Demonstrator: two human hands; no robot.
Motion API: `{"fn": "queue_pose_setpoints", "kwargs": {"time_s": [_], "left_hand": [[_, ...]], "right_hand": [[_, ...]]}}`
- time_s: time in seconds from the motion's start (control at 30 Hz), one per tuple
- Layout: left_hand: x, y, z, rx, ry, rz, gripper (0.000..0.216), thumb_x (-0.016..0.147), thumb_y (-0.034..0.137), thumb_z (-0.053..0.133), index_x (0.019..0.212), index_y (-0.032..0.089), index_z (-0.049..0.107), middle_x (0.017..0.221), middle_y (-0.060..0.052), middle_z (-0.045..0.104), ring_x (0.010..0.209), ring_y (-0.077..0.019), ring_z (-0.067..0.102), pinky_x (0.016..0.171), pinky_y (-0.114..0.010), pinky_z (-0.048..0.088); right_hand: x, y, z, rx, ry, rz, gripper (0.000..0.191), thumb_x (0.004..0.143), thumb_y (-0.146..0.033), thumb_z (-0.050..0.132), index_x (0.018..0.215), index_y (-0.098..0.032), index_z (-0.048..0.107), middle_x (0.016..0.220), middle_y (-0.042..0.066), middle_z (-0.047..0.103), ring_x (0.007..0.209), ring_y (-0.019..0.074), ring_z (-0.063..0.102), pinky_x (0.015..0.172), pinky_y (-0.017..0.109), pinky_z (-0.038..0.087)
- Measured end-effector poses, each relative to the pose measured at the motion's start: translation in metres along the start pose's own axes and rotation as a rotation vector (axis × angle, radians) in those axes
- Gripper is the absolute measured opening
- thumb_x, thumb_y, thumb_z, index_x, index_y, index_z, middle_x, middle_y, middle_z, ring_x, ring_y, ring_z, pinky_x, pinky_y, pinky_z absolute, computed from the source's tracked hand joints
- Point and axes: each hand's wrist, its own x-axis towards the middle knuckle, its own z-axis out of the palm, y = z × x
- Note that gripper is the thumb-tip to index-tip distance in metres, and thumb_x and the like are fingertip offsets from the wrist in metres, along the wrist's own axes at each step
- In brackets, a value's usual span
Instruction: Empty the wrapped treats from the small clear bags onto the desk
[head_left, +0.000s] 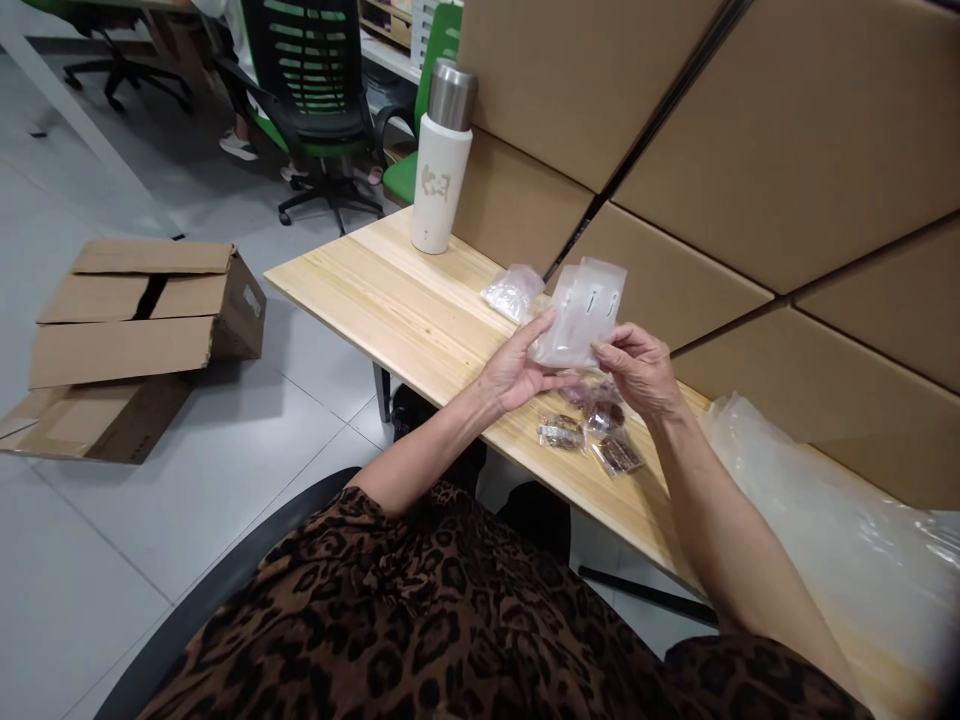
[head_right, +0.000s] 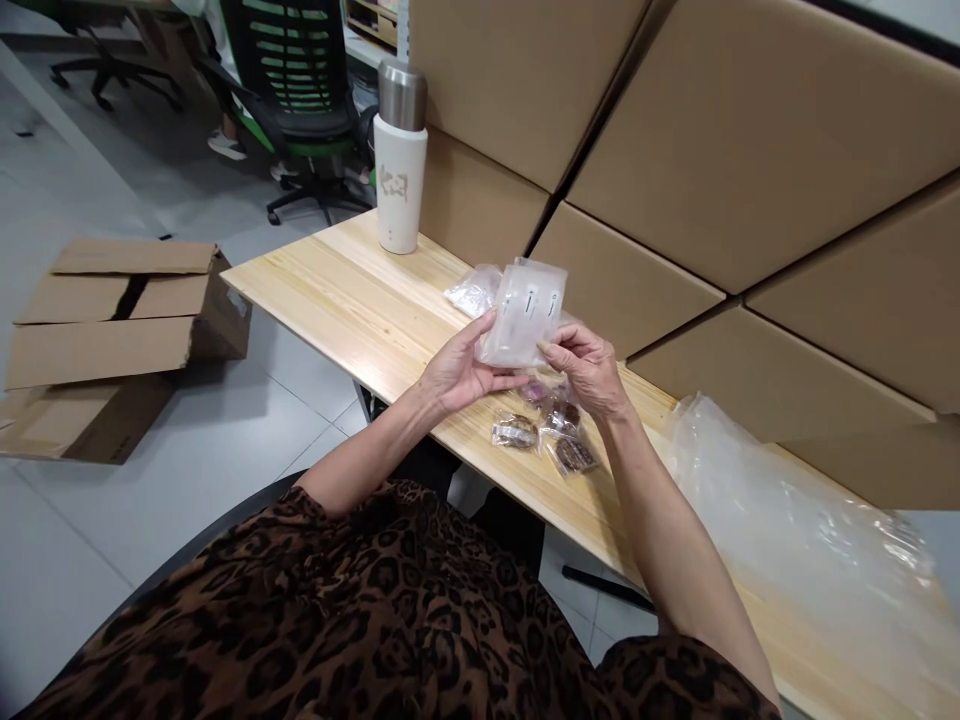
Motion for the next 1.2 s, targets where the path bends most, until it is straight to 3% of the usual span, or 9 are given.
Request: {"fn": "queue_pose_setpoints", "kwargs": {"time_s": [0.07, 0.2, 0.4, 0.57, 0.73, 0.9, 1.03, 1.13, 1.2], "left_hand": [[0.0, -0.003, 0.006, 0.035, -0.021, 0.078, 0.039, 0.095, 0.042, 0.077, 0.127, 0.021, 0.068, 0.133, -0.015, 0.074, 0.129, -0.0344, 0.07, 0.115, -0.064, 0.056], [0.004, -0.021, 0.017, 0.111, 0.064, 0.292, 0.038, 0.092, 0.032, 0.083, 0.124, 0.026, 0.064, 0.132, -0.008, 0.074, 0.134, -0.0318, 0.069, 0.116, -0.061, 0.057], [0.004, -0.051, 0.027, 0.224, 0.086, 0.452, 0.043, 0.092, 0.037, 0.084, 0.127, 0.027, 0.061, 0.126, -0.008, 0.074, 0.135, -0.0317, 0.067, 0.117, -0.058, 0.057], [0.005, -0.054, 0.029, 0.219, 0.169, 0.365, 0.04, 0.099, 0.033, 0.075, 0.134, 0.027, 0.056, 0.132, -0.008, 0.071, 0.128, -0.029, 0.071, 0.11, -0.055, 0.061], [0.012, -0.048, 0.023, 0.225, 0.306, 0.34, 0.048, 0.107, 0.034, 0.062, 0.151, 0.026, 0.044, 0.154, -0.015, 0.059, 0.15, -0.0292, 0.057, 0.125, -0.044, 0.046], [0.011, -0.049, 0.03, 0.264, 0.225, 0.385, 0.072, 0.098, 0.056, 0.072, 0.156, 0.03, 0.038, 0.156, -0.015, 0.059, 0.154, -0.033, 0.053, 0.128, -0.051, 0.04], [0.014, -0.05, 0.042, 0.212, 0.191, 0.3, 0.076, 0.092, 0.032, 0.081, 0.155, 0.027, 0.04, 0.146, -0.014, 0.066, 0.14, -0.0305, 0.065, 0.12, -0.052, 0.051], [0.023, -0.047, 0.042, 0.188, 0.32, 0.279, 0.079, 0.092, 0.015, 0.072, 0.161, 0.029, 0.036, 0.151, -0.013, 0.063, 0.144, -0.0287, 0.063, 0.12, -0.051, 0.052], [0.028, -0.044, 0.037, 0.189, 0.399, 0.292, 0.086, 0.09, 0.005, 0.064, 0.165, 0.028, 0.029, 0.163, -0.016, 0.053, 0.154, -0.0273, 0.055, 0.126, -0.048, 0.047]], "right_hand": [[-0.01, 0.0, 0.0, -0.085, 0.042, -0.03, 0.055, 0.062, -0.067, 0.092, 0.08, -0.023, 0.063, 0.069, -0.003, 0.058, 0.058, 0.0106, 0.045, 0.056, 0.026, 0.039], [-0.033, -0.004, 0.015, -0.223, 0.32, -0.161, 0.057, 0.08, -0.076, 0.073, 0.103, -0.025, 0.061, 0.09, 0.002, 0.064, 0.072, 0.0159, 0.057, 0.062, 0.03, 0.048], [-0.057, -0.021, 0.037, -0.415, 0.336, -0.194, 0.05, 0.092, -0.076, 0.062, 0.102, -0.027, 0.054, 0.094, 0.003, 0.064, 0.079, 0.0187, 0.062, 0.067, 0.033, 0.052], [-0.054, -0.028, 0.027, -0.625, 0.414, -0.282, 0.042, 0.104, -0.064, 0.04, 0.085, -0.027, 0.045, 0.074, 0.0, 0.052, 0.069, 0.0184, 0.052, 0.07, 0.036, 0.047], [-0.032, -0.055, -0.009, -0.956, 0.512, -0.437, 0.025, 0.105, -0.045, 0.037, 0.09, -0.027, 0.046, 0.089, 0.008, 0.059, 0.084, 0.0241, 0.059, 0.083, 0.043, 0.051], [-0.016, -0.092, -0.024, -1.261, 0.318, -0.441, 0.02, 0.105, -0.033, 0.039, 0.099, -0.021, 0.055, 0.109, 0.019, 0.067, 0.1, 0.029, 0.066, 0.091, 0.045, 0.052], [-0.013, -0.112, -0.017, -1.329, 0.242, -0.403, 0.023, 0.109, -0.031, 0.04, 0.109, -0.017, 0.058, 0.113, 0.019, 0.069, 0.099, 0.0285, 0.069, 0.089, 0.044, 0.053], [-0.011, -0.136, -0.016, -1.401, 0.336, -0.326, 0.03, 0.111, -0.029, 0.04, 0.121, -0.011, 0.062, 0.118, 0.02, 0.071, 0.106, 0.0305, 0.073, 0.091, 0.045, 0.053], [-0.007, -0.155, -0.018, -1.473, 0.389, -0.236, 0.039, 0.113, -0.028, 0.037, 0.132, -0.004, 0.061, 0.125, 0.026, 0.07, 0.118, 0.0362, 0.073, 0.096, 0.049, 0.052]]}}
